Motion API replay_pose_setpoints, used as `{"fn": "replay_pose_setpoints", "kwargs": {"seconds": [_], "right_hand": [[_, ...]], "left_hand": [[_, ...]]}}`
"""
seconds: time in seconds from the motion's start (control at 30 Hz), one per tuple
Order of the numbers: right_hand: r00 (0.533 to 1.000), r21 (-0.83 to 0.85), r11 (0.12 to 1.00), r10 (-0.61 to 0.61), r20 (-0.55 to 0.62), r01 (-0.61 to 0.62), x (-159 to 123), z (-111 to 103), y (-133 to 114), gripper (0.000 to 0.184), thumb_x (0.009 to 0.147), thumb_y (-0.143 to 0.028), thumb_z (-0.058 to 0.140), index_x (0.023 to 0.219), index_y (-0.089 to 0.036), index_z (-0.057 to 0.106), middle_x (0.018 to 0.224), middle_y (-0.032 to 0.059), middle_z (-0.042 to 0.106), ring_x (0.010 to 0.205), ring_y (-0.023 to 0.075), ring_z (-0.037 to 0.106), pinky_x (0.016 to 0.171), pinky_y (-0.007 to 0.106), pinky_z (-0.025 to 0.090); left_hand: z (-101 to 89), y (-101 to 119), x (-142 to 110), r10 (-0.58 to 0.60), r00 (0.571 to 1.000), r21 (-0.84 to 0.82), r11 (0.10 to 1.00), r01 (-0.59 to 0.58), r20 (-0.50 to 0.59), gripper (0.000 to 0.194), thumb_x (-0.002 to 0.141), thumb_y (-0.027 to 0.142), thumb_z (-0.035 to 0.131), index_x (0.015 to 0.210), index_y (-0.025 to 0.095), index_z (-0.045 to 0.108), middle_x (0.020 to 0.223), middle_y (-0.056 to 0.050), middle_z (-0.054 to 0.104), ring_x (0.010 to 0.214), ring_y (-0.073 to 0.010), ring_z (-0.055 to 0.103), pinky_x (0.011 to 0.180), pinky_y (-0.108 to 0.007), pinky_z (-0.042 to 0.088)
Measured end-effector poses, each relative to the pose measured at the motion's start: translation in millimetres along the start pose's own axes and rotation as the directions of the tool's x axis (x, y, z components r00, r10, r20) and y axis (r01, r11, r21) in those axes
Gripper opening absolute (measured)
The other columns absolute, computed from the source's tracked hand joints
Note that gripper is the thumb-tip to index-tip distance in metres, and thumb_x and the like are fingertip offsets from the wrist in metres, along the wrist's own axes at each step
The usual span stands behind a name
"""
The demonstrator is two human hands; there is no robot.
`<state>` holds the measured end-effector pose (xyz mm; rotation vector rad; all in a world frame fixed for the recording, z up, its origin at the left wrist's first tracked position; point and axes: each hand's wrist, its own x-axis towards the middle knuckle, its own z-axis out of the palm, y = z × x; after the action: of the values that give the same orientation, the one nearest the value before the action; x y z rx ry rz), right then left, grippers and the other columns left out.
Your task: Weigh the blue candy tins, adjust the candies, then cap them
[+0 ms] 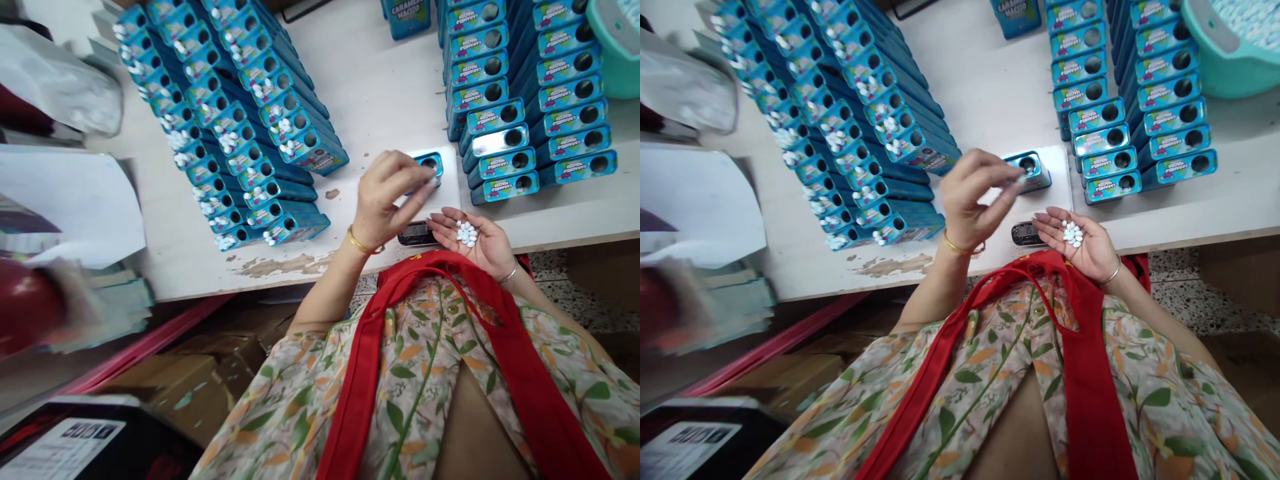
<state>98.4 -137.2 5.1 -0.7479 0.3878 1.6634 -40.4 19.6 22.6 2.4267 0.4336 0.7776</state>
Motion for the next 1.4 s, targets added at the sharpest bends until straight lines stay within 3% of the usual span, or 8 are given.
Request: {"fn": "replay_pose_setpoints", "kwargs": {"seconds": [0.1,0.23,0.43,0.77,0.97,1.13,1.3,1.4], "right_hand": [[0.998,0.065,0.998,0.008,-0.056,-0.004,-3,-7,-1,0.021,0.095,-0.019,0.044,0.093,-0.012,0.064,0.087,0.0060,0.073,0.077,0.0130,0.070,0.074,0.026,0.062],[0.989,0.009,0.998,0.062,-0.132,-0.061,-12,-23,-6,0.018,0.095,-0.019,0.047,0.092,-0.015,0.065,0.071,-0.0013,0.065,0.053,0.0062,0.056,0.043,0.014,0.046],[0.958,-0.199,0.979,-0.104,-0.268,0.051,-24,-45,-16,0.017,0.087,-0.023,0.058,0.097,-0.015,0.069,0.086,0.0053,0.071,0.074,0.0130,0.067,0.061,0.021,0.058],[0.959,-0.381,0.919,-0.194,-0.206,0.104,-25,-45,-8,0.033,0.074,-0.037,0.082,0.095,-0.017,0.068,0.066,-0.0048,0.053,0.049,0.0036,0.044,0.038,0.013,0.032],[0.940,-0.642,0.707,-0.334,0.069,0.298,-13,15,-18,0.040,0.075,-0.047,0.082,0.098,-0.016,0.072,0.057,-0.0056,0.048,0.045,0.0031,0.035,0.040,0.017,0.023],[0.885,-0.715,0.540,-0.393,0.251,0.443,22,59,-36,0.050,0.074,-0.051,0.083,0.107,-0.015,0.072,0.055,-0.0062,0.046,0.045,0.0040,0.033,0.040,0.019,0.021],[0.885,-0.706,0.557,-0.406,0.227,0.437,28,59,-42,0.047,0.077,-0.045,0.082,0.111,-0.015,0.070,0.055,-0.0066,0.046,0.044,0.0032,0.032,0.039,0.018,0.020],[0.897,-0.686,0.603,-0.406,0.174,0.406,11,51,-39,0.037,0.081,-0.042,0.078,0.106,-0.016,0.072,0.055,-0.0057,0.046,0.043,0.0029,0.031,0.038,0.019,0.018]], "left_hand": [[22.0,26,-15,0.121,0.984,0.035,0.991,-0.127,0.131,0.025,0.104,0.038,0.045,0.113,0.022,0.062,0.098,-0.004,0.066,0.087,-0.0160,0.058,0.074,-0.033,0.045],[59.5,47,-39,0.245,0.919,0.058,0.960,-0.276,0.310,0.031,0.106,0.038,0.040,0.111,0.022,0.066,0.103,-0.004,0.069,0.095,-0.0167,0.059,0.075,-0.030,0.041],[70.5,57,-46,0.335,0.804,-0.135,0.941,-0.309,0.492,0.042,0.109,0.031,0.027,0.105,0.022,0.068,0.100,-0.002,0.069,0.091,-0.0138,0.059,0.081,-0.026,0.043],[72.8,53,-50,0.369,0.833,-0.201,0.929,-0.312,0.411,0.037,0.106,0.034,0.035,0.106,0.018,0.069,0.097,-0.006,0.069,0.085,-0.0158,0.061,0.075,-0.027,0.045],[48.4,42,-47,0.248,0.951,-0.160,0.962,-0.220,0.186,0.024,0.104,0.031,0.046,0.102,0.018,0.066,0.089,-0.005,0.070,0.081,-0.0142,0.062,0.076,-0.026,0.050],[25.9,33,-47,0.151,0.987,-0.173,0.975,-0.140,0.051,0.012,0.098,0.022,0.056,0.105,0.016,0.064,0.089,-0.006,0.068,0.080,-0.0140,0.062,0.072,-0.026,0.052],[8.0,19,-49,0.028,0.996,-0.107,0.994,-0.037,-0.086,0.012,0.095,0.020,0.061,0.107,0.018,0.064,0.087,-0.004,0.065,0.080,-0.0137,0.060,0.074,-0.026,0.050],[-0.1,5,-40,-0.064,0.985,0.112,0.990,0.082,-0.160,0.037,0.093,0.038,0.065,0.123,0.017,0.059,0.105,-0.011,0.064,0.099,-0.0213,0.059,0.087,-0.035,0.047]]}}
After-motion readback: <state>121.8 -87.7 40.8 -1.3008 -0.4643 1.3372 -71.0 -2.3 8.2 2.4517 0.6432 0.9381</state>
